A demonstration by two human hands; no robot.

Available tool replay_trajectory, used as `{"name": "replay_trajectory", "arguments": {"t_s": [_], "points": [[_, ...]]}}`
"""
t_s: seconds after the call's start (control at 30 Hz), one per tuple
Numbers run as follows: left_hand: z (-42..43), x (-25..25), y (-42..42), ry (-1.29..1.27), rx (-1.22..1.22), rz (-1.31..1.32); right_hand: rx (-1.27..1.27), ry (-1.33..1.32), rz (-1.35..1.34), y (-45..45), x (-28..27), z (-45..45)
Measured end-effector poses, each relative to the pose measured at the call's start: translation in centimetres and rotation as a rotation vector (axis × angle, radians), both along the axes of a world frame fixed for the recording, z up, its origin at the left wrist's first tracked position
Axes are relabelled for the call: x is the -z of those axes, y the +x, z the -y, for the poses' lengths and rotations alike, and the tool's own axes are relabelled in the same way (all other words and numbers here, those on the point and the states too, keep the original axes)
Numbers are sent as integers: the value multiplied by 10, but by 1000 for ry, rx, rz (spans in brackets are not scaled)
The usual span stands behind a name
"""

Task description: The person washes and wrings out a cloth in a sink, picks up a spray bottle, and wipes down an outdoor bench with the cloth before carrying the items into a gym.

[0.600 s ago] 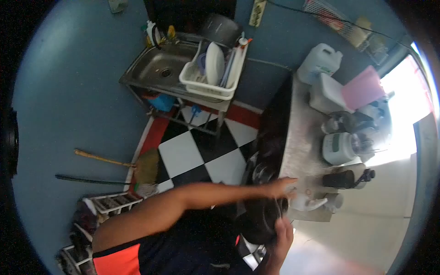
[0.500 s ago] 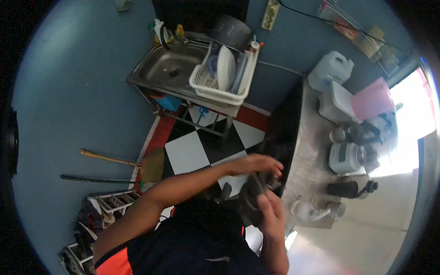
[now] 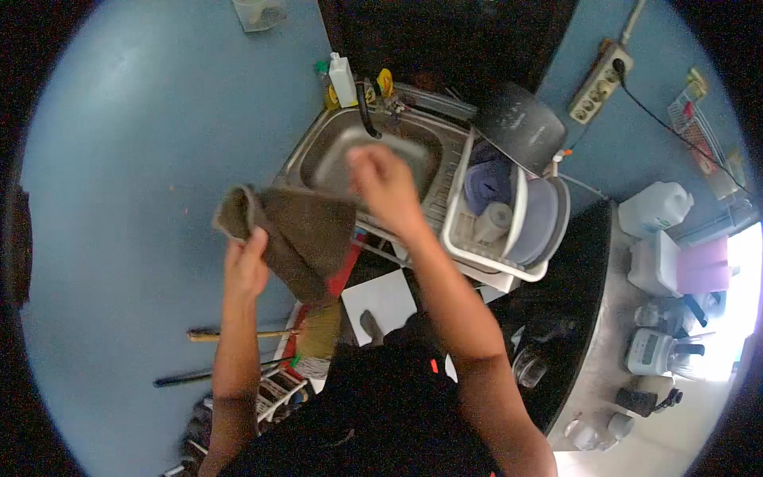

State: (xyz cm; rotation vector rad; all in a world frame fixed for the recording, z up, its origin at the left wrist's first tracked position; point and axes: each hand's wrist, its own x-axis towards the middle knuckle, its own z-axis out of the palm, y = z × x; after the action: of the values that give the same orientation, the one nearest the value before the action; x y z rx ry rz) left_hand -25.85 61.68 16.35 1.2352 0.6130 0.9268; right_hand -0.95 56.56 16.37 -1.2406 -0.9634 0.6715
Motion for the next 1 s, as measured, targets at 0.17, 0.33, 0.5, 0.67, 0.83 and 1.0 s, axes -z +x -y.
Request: {"name": "replay_trajectory", "arguments": {"t_s": [0.17, 0.33, 0.5, 0.67, 0.83, 1.0], "points": [[-106, -26, -19, 125, -112, 59, 370, -351, 448, 131, 124, -161], [-179, -51, 21, 39, -320, 34, 422, -651, 914, 221, 203, -291], [-244, -45, 57, 157, -253, -148, 373, -698, 675, 241, 252, -345], [-284, -15, 90, 123, -247, -248, 255, -668, 1002, 202, 277, -286], [-309, 21, 124, 216, -76, -537, 100, -774, 968, 183, 270, -253], [-329, 72, 143, 175, 230, -621, 23, -391, 741, 154, 260, -245]]}}
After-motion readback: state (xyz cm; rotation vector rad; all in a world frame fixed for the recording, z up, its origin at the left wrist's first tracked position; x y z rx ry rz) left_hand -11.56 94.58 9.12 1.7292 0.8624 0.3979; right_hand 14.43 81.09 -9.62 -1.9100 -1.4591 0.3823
